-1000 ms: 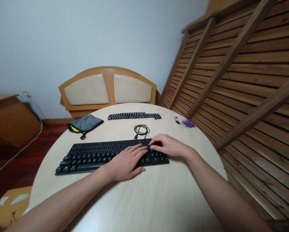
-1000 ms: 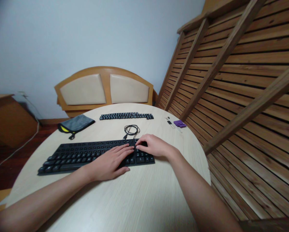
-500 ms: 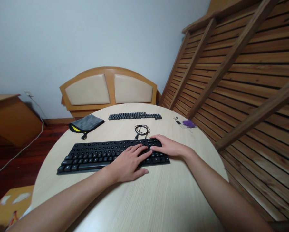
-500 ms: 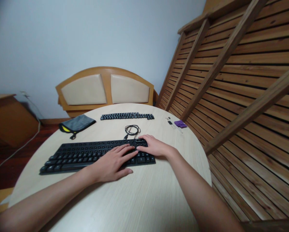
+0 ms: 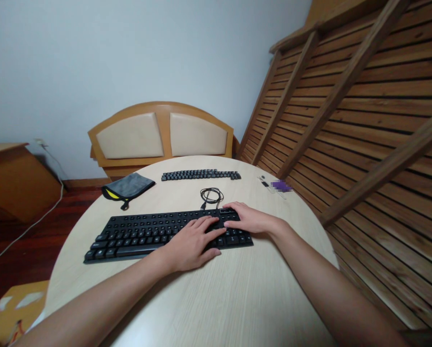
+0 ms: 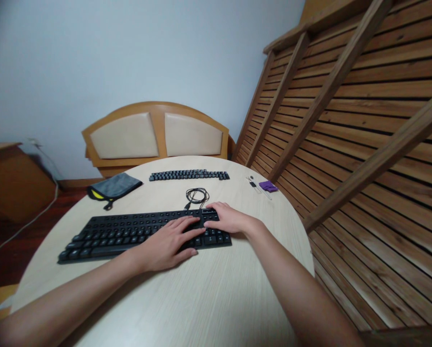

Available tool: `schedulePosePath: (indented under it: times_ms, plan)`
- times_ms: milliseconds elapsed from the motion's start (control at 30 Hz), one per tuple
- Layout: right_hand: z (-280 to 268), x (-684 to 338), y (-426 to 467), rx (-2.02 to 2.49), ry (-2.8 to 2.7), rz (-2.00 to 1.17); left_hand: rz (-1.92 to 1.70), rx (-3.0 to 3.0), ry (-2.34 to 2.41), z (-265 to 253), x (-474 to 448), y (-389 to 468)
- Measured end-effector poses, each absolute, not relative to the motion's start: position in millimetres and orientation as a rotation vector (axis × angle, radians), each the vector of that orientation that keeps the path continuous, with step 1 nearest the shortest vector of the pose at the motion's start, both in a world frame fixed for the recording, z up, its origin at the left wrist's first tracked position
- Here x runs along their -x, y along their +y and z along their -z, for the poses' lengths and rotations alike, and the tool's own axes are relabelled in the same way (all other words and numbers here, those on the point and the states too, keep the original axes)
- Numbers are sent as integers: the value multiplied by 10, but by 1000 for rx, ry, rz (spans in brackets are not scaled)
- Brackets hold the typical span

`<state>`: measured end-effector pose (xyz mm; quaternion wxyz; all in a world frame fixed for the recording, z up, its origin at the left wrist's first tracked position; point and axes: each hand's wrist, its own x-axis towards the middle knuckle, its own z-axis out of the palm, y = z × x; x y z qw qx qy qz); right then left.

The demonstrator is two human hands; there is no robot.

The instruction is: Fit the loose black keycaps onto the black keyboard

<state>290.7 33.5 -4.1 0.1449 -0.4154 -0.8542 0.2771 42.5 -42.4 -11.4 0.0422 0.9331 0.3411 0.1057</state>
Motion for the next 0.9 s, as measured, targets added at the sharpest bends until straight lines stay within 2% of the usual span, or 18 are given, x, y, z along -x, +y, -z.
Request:
schedulePosePath:
  times_ms: [233, 433, 667, 900]
  plan:
    - [27, -2974, 423, 1136, -2371, -797, -250, -2899, 1084, 143, -431, -449]
    - [85, -3066, 909, 1597, -2277, -264, -262, -2910, 1101, 146, -442, -457]
    - [173, -2940, 1468, 1823, -2224, -34, -303, -2936, 1112, 165, -446, -466]
    - [241, -2809, 1773, 1943, -2170, 57, -337, -2940, 1111, 166, -449, -474]
